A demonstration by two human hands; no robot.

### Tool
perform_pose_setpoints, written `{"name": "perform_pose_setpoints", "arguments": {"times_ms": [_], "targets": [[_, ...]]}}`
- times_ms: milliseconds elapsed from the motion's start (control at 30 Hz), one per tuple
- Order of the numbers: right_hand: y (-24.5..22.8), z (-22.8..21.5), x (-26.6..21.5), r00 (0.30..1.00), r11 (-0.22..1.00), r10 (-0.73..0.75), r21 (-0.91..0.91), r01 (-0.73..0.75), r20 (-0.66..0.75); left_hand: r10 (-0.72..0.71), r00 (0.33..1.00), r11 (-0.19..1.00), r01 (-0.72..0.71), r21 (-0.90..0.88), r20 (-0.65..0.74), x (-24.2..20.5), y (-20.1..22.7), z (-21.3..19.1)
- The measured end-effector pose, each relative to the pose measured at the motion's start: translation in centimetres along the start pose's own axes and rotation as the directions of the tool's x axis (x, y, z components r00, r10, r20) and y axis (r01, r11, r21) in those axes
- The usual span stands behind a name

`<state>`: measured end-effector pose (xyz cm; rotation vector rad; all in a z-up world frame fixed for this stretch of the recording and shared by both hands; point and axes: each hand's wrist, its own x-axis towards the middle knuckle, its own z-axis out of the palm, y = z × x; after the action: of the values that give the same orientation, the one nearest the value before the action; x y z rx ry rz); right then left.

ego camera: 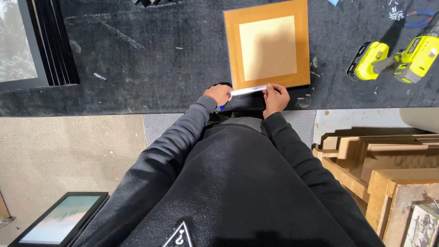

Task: The person assembles picture frames by placing printed images into black frames, then attaching metal hanging hardware to the back of the frames using a cordless drill. The person handles multiple frames and tools on a workbench.

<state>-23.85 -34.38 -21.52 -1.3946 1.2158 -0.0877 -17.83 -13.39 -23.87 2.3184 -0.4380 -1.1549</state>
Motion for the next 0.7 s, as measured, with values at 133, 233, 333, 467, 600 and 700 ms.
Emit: {"name": "perform_pose_setpoints", "arguments": {"times_ms": [133, 233, 333, 467, 600, 700], "targets": [[-0.5, -0.1, 0.2, 1.000, 1.000, -0.003, -0.015, 0.003, -0.013, -0.033, 0.999, 0.999, 0.033, 0.017, 0.004, 0.5, -0.1, 0.6], [-0.1, -0.3, 1.1, 1.000, 0.998, -0.005, -0.062, 0.004, -0.015, -0.068, 0.998, 0.997, 0.067, 0.022, 0.004, 0.2, 0.4, 0.5], [-0.3, -0.4, 1.4, 1.000, 0.997, -0.002, -0.079, 0.002, -0.002, -0.068, 0.998, 0.997, 0.068, 0.029, 0.001, -0.2, 0.8, 0.1], [0.0, -0.8, 1.5, 1.000, 0.993, -0.006, -0.117, 0.005, -0.009, -0.073, 0.997, 0.996, 0.073, 0.046, 0.005, -1.0, 1.6, -0.2], [4.1, -2.3, 3.0, 0.999, 0.970, -0.016, -0.244, 0.007, -0.036, -0.018, 0.998, 0.997, 0.013, 0.081, 0.064, -0.9, 0.5, 1.4], [4.9, -5.3, 1.5, 0.986, 0.988, 0.110, -0.118, -0.096, 0.125, 0.059, 0.987, 0.997, -0.052, -0.053, 0.146, -2.1, -0.6, 3.1]]}}
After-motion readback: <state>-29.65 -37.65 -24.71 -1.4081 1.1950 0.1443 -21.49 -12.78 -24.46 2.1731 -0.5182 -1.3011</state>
